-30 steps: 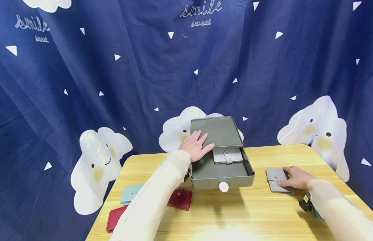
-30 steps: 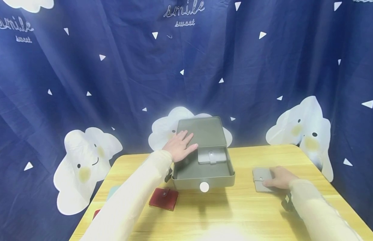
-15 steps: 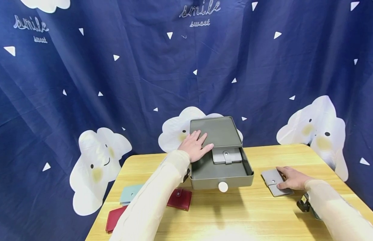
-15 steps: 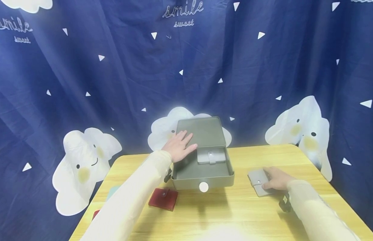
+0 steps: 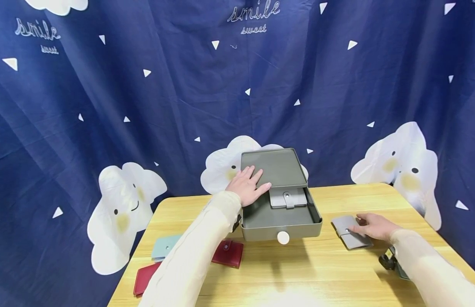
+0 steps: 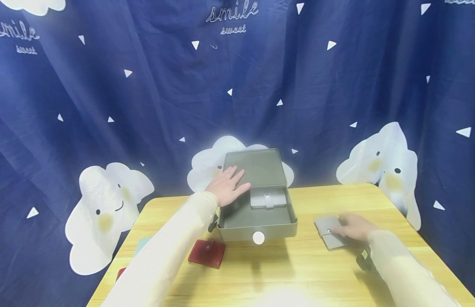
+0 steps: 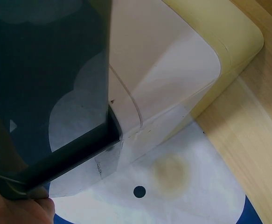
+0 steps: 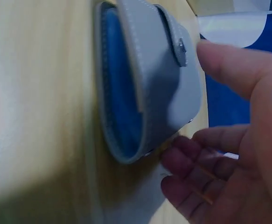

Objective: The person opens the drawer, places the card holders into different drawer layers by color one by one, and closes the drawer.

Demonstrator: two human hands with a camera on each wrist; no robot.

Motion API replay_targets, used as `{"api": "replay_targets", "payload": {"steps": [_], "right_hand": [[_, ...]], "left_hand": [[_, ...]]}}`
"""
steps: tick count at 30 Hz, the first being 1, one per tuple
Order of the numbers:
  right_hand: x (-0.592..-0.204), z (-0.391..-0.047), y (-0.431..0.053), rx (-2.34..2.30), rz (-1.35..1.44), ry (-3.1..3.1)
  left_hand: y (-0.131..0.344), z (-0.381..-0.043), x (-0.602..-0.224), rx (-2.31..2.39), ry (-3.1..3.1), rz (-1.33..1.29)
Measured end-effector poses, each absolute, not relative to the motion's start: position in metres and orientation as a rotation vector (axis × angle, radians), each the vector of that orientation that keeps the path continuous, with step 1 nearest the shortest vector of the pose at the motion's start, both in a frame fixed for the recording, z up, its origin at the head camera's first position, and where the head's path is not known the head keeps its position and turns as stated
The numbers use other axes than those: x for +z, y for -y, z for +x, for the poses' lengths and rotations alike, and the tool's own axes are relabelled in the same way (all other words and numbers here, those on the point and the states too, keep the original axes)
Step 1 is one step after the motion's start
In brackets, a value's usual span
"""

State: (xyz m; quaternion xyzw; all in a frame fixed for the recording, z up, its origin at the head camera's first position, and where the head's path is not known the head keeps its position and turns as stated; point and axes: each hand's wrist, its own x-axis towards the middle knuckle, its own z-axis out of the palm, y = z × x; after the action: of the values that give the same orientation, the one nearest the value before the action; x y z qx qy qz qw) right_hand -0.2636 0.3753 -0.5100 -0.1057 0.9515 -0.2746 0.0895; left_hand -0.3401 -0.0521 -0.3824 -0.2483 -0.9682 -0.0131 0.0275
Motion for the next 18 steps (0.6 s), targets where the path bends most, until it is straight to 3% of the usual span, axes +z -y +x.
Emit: {"api": "replay_targets", "payload": {"steps": [18], "right_hand": [[-0.489, -0.285, -0.362, -0.609, -0.163, -2.802]], "left_hand": [[0.051, -0.341, -0.382, -0.032, 2.987, -0.759]]}}
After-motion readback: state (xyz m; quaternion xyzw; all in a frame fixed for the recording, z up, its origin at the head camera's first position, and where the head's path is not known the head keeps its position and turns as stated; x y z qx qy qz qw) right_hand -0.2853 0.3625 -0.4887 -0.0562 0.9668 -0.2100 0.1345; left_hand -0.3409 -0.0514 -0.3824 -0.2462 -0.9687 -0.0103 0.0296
